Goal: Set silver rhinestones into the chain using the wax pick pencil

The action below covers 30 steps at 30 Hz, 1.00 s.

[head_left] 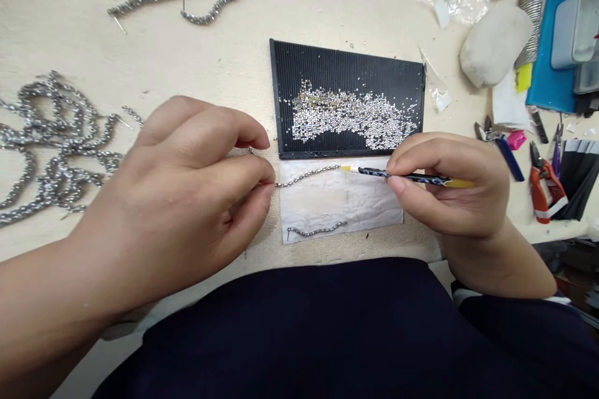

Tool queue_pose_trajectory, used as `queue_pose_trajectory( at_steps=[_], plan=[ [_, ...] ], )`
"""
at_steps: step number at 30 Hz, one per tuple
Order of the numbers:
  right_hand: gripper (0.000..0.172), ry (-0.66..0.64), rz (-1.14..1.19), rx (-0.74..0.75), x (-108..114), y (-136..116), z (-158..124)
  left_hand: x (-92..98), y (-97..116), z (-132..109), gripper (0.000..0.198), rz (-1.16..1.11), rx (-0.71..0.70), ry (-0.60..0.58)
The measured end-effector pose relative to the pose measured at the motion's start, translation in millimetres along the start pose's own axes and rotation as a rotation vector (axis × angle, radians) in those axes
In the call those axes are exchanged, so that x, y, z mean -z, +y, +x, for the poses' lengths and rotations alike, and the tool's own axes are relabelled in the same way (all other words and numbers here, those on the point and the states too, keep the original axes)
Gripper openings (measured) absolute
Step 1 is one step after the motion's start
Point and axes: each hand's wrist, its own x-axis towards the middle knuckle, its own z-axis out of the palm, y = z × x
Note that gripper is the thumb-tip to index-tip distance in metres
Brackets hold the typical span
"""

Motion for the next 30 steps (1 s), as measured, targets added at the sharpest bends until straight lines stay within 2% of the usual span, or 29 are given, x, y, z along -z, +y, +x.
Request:
queue_pose_trajectory(
  at_steps=[12, 17, 24, 30],
  plan=[
    [0.018, 0.012, -0.028, 0.003, -0.5, -0.3, 0.0, 1.8, -0.1, 1.9, 0.021, 0.021, 0.000, -0.027],
    [0.016, 0.067, -0.004, 0.000, -1.7, 2.4, -2.6, 0.4, -0.7, 2.7, 0.025, 0.018, 0.006, -0.028],
    [0.020, 0.047, -0.003, 0.032, -0.7, 3.9, -1.3, -1.8, -1.6, 4.2, 0.017, -0.011, -0.004, -0.025],
    [0.022, 0.118, 0.004, -0.038, -0.9, 1.2, -5.2, 3.2, 1.1, 6.5, 0.009, -0.084, -0.050, -0.031]
  ],
)
